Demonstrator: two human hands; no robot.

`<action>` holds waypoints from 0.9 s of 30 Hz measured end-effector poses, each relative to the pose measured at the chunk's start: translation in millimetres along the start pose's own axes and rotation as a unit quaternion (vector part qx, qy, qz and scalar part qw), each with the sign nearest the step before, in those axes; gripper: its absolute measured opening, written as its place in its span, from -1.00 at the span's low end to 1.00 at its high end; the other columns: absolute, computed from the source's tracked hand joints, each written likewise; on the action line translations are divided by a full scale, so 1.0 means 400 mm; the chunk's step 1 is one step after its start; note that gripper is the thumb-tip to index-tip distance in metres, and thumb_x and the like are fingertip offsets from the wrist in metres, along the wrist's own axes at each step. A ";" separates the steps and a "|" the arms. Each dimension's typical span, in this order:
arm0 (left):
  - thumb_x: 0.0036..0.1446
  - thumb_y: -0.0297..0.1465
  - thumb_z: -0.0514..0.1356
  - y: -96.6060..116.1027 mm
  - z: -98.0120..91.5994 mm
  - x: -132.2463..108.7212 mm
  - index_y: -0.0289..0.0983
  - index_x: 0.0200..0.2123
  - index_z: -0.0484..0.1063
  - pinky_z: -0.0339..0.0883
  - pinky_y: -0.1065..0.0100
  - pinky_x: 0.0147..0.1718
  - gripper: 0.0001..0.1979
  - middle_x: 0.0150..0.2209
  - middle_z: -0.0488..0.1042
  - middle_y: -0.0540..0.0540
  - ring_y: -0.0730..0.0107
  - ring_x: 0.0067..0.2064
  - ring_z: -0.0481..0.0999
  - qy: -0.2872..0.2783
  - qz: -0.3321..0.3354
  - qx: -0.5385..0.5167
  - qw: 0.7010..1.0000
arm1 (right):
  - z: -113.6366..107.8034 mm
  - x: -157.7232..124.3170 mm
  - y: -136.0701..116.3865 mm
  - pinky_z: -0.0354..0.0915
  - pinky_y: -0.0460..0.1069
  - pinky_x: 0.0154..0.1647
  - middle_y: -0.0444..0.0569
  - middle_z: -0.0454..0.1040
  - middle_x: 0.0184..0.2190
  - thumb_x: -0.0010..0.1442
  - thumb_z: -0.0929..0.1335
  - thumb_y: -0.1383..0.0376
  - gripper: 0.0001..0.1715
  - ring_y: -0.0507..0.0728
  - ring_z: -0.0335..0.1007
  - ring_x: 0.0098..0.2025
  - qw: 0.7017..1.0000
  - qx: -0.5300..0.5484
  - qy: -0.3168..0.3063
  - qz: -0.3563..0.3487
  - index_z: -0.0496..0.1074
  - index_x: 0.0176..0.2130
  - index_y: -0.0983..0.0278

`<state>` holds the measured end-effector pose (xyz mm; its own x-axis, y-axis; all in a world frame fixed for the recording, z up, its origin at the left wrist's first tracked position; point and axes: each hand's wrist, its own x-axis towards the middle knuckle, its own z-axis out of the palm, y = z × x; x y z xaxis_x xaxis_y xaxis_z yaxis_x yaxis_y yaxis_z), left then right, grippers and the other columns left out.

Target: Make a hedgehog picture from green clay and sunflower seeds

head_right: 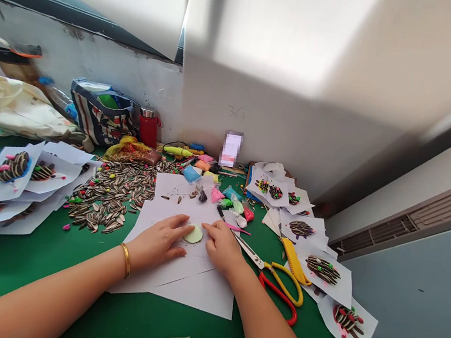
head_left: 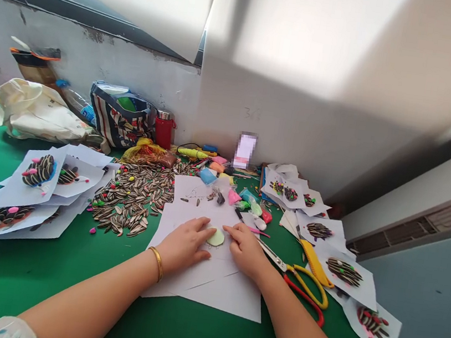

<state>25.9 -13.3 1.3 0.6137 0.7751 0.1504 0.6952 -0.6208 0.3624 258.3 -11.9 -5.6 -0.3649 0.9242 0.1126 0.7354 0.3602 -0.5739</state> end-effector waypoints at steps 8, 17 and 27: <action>0.15 -0.23 0.27 -0.001 0.005 0.000 -0.17 0.23 0.30 0.20 0.01 0.23 -0.42 0.29 0.20 -0.26 -0.03 0.25 0.27 -0.016 0.003 0.022 1.000 | -0.004 -0.026 -0.041 0.24 0.04 0.04 0.09 0.39 -0.10 0.21 0.21 0.46 -0.42 0.18 0.29 -0.06 0.987 -0.152 -0.057 -0.018 0.35 0.20 0.32; 0.16 -0.22 0.27 -0.001 0.007 0.003 -0.17 0.23 0.30 0.20 -0.01 0.23 -0.43 0.29 0.19 -0.25 -0.03 0.25 0.27 -0.016 0.000 0.017 1.000 | -0.032 -0.056 -0.080 0.21 0.08 0.10 0.16 0.37 0.00 0.24 0.21 0.40 -0.38 0.25 0.26 0.05 0.967 -0.222 -0.126 -0.011 0.23 0.27 0.38; 0.16 -0.23 0.27 -0.002 0.007 0.003 -0.17 0.23 0.29 0.20 0.01 0.23 -0.43 0.29 0.19 -0.25 -0.01 0.25 0.27 -0.017 0.000 0.017 1.000 | -0.036 -0.070 -0.123 0.25 0.11 0.02 0.18 0.39 0.01 0.25 0.23 0.37 -0.37 0.30 0.29 0.03 0.951 -0.266 -0.157 0.013 0.22 0.28 0.40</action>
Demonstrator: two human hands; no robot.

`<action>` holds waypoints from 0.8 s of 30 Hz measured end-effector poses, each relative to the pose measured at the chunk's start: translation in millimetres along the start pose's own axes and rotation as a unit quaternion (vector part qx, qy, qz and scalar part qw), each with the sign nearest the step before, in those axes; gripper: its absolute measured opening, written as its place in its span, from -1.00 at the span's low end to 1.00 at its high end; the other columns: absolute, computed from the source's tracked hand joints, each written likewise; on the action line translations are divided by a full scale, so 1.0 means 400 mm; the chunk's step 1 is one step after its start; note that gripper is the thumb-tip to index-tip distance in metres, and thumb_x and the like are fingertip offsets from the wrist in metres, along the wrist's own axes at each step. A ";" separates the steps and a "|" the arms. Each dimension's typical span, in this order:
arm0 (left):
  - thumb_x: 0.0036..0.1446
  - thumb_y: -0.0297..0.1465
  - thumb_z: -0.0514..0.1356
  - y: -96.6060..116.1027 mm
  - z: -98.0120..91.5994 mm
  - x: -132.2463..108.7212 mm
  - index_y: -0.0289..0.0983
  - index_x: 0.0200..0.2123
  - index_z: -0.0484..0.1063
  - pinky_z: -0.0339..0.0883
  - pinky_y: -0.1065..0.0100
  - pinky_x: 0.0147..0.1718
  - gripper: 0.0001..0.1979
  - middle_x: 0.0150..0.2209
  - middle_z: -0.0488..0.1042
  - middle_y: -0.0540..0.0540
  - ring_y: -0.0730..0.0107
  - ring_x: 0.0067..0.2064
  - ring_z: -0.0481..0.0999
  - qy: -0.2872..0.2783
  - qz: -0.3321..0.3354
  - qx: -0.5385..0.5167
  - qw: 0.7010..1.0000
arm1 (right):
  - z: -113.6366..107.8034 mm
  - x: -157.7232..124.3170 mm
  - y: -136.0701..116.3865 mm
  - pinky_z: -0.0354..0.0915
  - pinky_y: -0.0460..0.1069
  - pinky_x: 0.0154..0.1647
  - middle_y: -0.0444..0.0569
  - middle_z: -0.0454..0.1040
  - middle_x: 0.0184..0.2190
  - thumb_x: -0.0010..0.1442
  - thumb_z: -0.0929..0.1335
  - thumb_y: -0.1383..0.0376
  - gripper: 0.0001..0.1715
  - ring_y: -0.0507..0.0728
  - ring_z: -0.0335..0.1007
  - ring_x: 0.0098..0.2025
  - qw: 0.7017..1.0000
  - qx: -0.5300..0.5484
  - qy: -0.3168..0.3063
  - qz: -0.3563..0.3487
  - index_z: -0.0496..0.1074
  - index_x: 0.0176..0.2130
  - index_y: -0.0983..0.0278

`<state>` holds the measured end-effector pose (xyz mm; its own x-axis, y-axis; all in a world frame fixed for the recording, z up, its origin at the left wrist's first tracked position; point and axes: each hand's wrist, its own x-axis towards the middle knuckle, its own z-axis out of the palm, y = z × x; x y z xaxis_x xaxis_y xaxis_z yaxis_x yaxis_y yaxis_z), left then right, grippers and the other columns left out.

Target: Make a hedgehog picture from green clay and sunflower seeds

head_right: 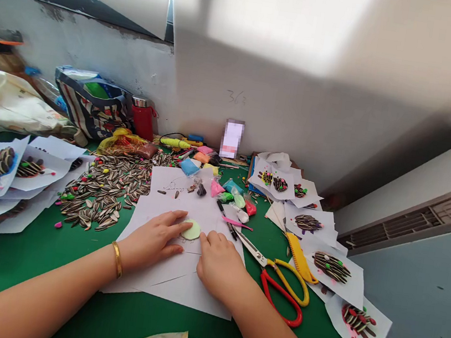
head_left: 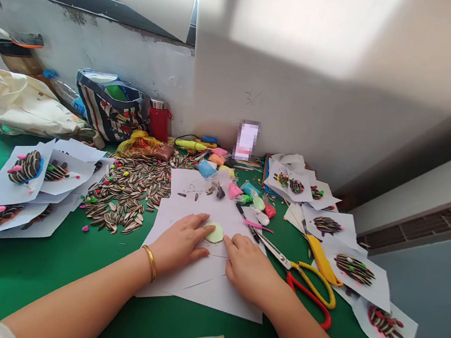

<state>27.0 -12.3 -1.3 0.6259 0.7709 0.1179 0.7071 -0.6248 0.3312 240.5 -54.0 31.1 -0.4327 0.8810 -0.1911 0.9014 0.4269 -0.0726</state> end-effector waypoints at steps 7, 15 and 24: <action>0.15 -0.24 0.28 0.000 -0.002 0.000 -0.15 0.23 0.28 0.21 0.03 0.23 -0.42 0.29 0.20 -0.23 0.01 0.25 0.28 -0.001 -0.005 -0.010 1.000 | 0.000 -0.007 -0.012 0.26 0.08 -0.02 0.18 0.40 -0.02 0.23 0.25 0.36 -0.39 0.29 0.31 0.01 1.000 0.000 -0.005 0.001 0.24 0.26 0.39; 0.13 -0.25 0.30 0.000 -0.005 -0.002 -0.12 0.22 0.29 0.20 0.02 0.23 -0.41 0.29 0.20 -0.21 0.00 0.25 0.27 0.005 -0.010 -0.028 1.000 | -0.008 -0.021 0.042 0.25 0.10 0.01 0.10 0.39 0.02 0.29 0.29 0.30 -0.39 0.27 0.32 0.05 0.997 0.061 0.026 -0.040 0.17 0.29 0.25; 0.07 -0.28 0.33 -0.003 -0.005 0.002 -0.12 0.29 0.17 0.19 0.08 0.25 -0.27 0.30 0.19 -0.17 0.08 0.27 0.27 0.007 -0.029 -0.078 0.997 | 0.027 0.071 0.074 0.14 -0.05 -0.30 -0.12 0.43 -0.30 0.23 0.40 0.25 -0.88 0.07 0.33 -0.28 0.981 0.159 0.111 0.008 0.40 -0.26 0.24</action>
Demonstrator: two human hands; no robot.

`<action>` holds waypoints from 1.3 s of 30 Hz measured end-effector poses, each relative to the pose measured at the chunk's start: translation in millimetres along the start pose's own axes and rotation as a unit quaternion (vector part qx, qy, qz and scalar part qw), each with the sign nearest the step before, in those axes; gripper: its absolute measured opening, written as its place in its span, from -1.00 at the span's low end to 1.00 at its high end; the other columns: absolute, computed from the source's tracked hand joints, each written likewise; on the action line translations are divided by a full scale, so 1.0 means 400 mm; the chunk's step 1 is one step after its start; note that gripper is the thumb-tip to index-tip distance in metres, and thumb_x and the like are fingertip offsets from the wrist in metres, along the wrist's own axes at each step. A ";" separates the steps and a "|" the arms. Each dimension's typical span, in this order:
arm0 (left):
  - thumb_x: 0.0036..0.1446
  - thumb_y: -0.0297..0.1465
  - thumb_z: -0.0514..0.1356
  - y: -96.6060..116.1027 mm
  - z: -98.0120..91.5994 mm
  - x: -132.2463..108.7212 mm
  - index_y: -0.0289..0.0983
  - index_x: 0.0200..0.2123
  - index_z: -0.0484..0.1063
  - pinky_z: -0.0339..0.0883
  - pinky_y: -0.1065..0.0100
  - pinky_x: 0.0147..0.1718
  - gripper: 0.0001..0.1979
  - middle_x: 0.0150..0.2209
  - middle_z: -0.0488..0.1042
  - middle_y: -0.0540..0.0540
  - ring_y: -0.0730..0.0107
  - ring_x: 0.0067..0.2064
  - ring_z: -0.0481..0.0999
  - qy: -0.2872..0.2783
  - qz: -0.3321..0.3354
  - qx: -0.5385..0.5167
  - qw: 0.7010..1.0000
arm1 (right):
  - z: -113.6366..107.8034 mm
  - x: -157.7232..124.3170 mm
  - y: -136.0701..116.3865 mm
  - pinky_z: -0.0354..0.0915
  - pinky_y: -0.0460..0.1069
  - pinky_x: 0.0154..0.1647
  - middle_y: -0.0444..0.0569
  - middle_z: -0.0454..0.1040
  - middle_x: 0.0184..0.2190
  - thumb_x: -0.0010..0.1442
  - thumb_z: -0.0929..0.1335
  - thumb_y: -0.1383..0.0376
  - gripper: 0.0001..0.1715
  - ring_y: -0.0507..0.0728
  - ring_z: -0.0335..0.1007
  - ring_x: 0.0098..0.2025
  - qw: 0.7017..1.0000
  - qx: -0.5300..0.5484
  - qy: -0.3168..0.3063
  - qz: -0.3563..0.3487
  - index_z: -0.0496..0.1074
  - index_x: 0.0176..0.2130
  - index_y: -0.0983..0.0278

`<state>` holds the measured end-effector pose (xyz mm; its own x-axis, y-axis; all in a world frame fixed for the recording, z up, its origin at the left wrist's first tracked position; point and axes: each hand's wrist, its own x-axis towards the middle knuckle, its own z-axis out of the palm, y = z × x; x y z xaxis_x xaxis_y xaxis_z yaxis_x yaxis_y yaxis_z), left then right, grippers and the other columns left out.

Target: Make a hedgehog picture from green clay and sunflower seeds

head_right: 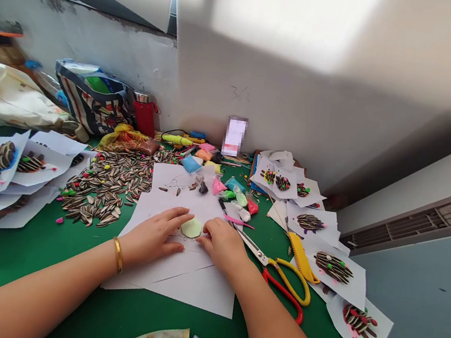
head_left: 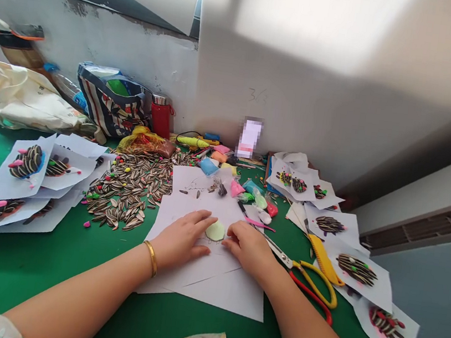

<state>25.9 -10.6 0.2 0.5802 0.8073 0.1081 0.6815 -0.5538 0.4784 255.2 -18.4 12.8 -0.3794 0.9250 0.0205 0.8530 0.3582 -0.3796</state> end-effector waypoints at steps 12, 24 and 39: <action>0.06 -0.30 0.34 0.003 -0.003 0.002 -0.17 0.31 0.12 0.17 0.08 0.26 -0.22 0.31 0.18 -0.20 0.06 0.29 0.24 -0.007 0.000 -0.001 1.000 | 0.018 0.041 -0.010 -0.04 -0.08 -0.44 -0.22 0.43 -0.40 0.09 0.49 0.12 -0.69 -0.01 0.23 -0.39 0.998 0.033 -0.006 0.061 0.36 -0.38 0.23; 0.05 -0.29 0.35 -0.001 0.002 -0.002 -0.19 0.31 0.12 0.18 0.05 0.25 -0.21 0.29 0.21 -0.25 0.04 0.30 0.24 0.008 0.012 -0.018 1.000 | 0.024 0.064 -0.028 -0.06 -0.09 -0.47 -0.23 0.39 -0.43 0.04 0.47 0.04 -0.61 0.00 0.22 -0.42 0.991 0.068 -0.009 0.111 0.31 -0.40 0.23; 0.04 -0.27 0.36 -0.006 0.008 -0.002 -0.20 0.32 0.10 0.18 0.04 0.26 -0.19 0.29 0.21 -0.26 0.02 0.29 0.25 0.023 0.012 -0.025 0.999 | 0.042 0.060 -0.056 -0.11 -0.07 -0.47 -0.19 0.36 -0.42 -0.02 0.50 0.00 -0.53 0.02 0.17 -0.42 0.994 -0.003 0.035 0.107 0.26 -0.42 0.22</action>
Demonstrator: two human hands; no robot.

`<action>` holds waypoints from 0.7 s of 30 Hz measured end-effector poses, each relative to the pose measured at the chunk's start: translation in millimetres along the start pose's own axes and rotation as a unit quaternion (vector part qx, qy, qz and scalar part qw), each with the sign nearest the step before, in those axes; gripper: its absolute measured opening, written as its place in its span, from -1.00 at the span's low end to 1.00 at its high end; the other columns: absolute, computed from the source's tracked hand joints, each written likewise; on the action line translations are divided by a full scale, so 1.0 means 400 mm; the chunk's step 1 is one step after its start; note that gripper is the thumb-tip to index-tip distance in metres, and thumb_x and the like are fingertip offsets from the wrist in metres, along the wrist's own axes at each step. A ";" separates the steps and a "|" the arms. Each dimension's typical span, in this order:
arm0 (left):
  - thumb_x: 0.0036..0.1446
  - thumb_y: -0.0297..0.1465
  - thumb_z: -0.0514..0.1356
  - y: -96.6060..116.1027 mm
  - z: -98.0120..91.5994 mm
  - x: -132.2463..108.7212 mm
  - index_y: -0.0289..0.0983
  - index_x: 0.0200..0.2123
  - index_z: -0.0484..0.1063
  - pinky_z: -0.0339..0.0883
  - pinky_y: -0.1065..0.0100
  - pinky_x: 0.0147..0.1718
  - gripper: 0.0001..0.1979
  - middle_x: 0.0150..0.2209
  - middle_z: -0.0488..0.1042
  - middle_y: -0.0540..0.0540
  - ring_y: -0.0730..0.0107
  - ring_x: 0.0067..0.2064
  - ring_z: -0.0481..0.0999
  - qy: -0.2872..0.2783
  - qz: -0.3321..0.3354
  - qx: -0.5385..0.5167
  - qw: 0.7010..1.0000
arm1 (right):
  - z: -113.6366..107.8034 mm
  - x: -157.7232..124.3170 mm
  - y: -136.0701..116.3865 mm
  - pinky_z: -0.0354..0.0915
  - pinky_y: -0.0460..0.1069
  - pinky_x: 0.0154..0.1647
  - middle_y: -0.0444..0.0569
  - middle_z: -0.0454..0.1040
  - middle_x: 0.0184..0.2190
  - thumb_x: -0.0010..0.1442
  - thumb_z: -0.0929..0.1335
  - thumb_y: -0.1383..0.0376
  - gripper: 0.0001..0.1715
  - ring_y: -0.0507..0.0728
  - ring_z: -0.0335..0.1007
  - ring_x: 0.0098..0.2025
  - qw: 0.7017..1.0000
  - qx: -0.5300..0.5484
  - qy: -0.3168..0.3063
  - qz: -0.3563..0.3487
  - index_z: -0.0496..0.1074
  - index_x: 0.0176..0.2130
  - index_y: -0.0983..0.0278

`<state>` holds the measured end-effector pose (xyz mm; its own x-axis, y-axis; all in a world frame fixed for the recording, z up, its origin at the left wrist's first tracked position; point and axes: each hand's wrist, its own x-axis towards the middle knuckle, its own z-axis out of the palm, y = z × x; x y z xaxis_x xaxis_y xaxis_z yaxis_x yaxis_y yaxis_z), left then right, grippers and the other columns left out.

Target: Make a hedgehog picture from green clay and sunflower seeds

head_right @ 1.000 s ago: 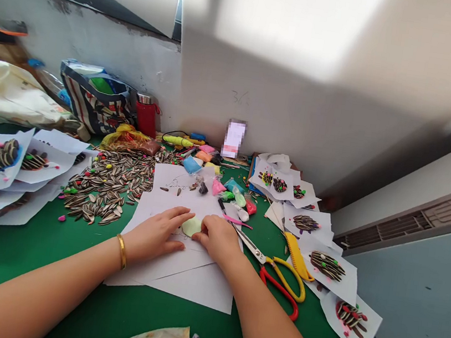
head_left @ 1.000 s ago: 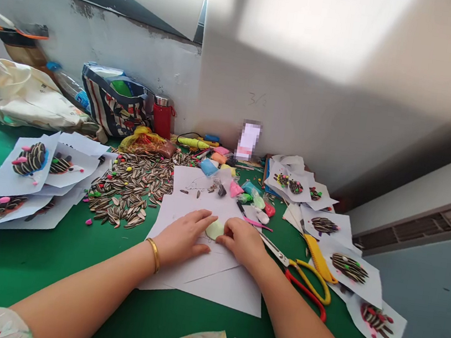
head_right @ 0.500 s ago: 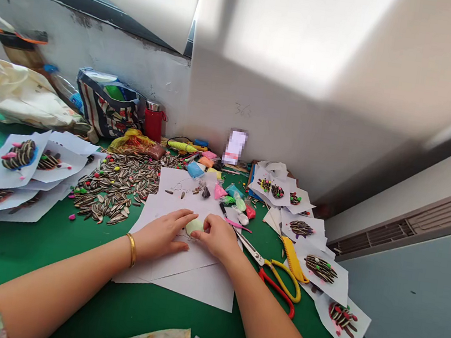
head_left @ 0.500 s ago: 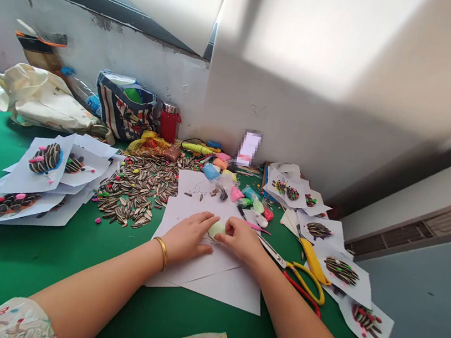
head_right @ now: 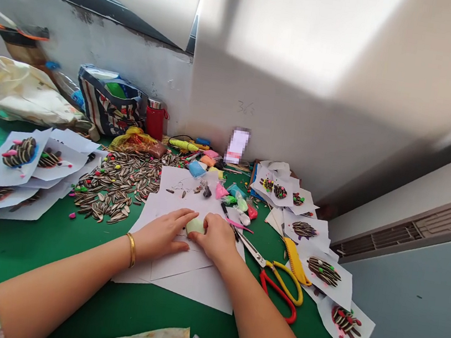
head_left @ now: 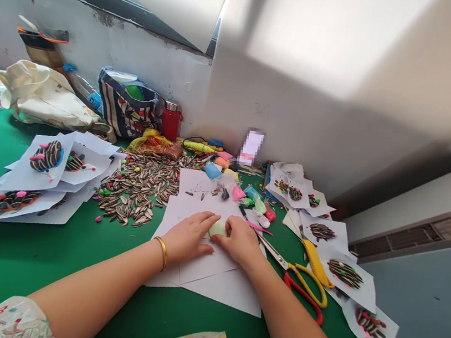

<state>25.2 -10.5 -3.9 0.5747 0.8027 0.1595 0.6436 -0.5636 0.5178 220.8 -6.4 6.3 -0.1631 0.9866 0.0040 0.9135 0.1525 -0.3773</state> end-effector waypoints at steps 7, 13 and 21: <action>0.06 -0.28 0.34 0.003 -0.004 0.000 -0.15 0.33 0.06 0.18 0.05 0.25 -0.19 0.29 0.22 -0.22 0.04 0.30 0.25 0.001 0.002 -0.006 1.000 | -0.013 0.001 0.018 -0.03 -0.08 -0.43 -0.18 0.37 -0.36 0.07 0.43 -0.03 -0.57 0.04 0.25 -0.36 0.999 0.044 0.000 0.015 0.25 -0.37 0.22; 0.06 -0.28 0.34 0.003 -0.001 0.001 -0.16 0.32 0.08 0.18 0.05 0.26 -0.20 0.29 0.21 -0.23 0.04 0.30 0.24 0.006 -0.002 0.000 1.000 | 0.004 -0.002 -0.011 -0.04 -0.05 -0.41 -0.13 0.37 -0.35 0.04 0.46 -0.01 -0.57 0.07 0.26 -0.34 1.000 -0.012 0.020 0.005 0.27 -0.37 0.22; 0.07 -0.29 0.34 0.005 -0.004 0.001 -0.16 0.34 0.04 0.17 0.06 0.26 -0.18 0.30 0.19 -0.22 0.05 0.30 0.23 -0.004 -0.004 -0.003 1.000 | -0.019 0.011 0.029 -0.01 -0.08 -0.41 -0.20 0.36 -0.36 0.11 0.42 0.02 -0.62 0.04 0.24 -0.36 0.998 0.063 -0.006 0.009 0.25 -0.37 0.21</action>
<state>26.1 -11.2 -1.4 0.5739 0.8052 0.1492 0.6449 -0.5567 0.5236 233.4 0.2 9.0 -0.1527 0.9882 -0.0154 0.8621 0.1256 -0.4910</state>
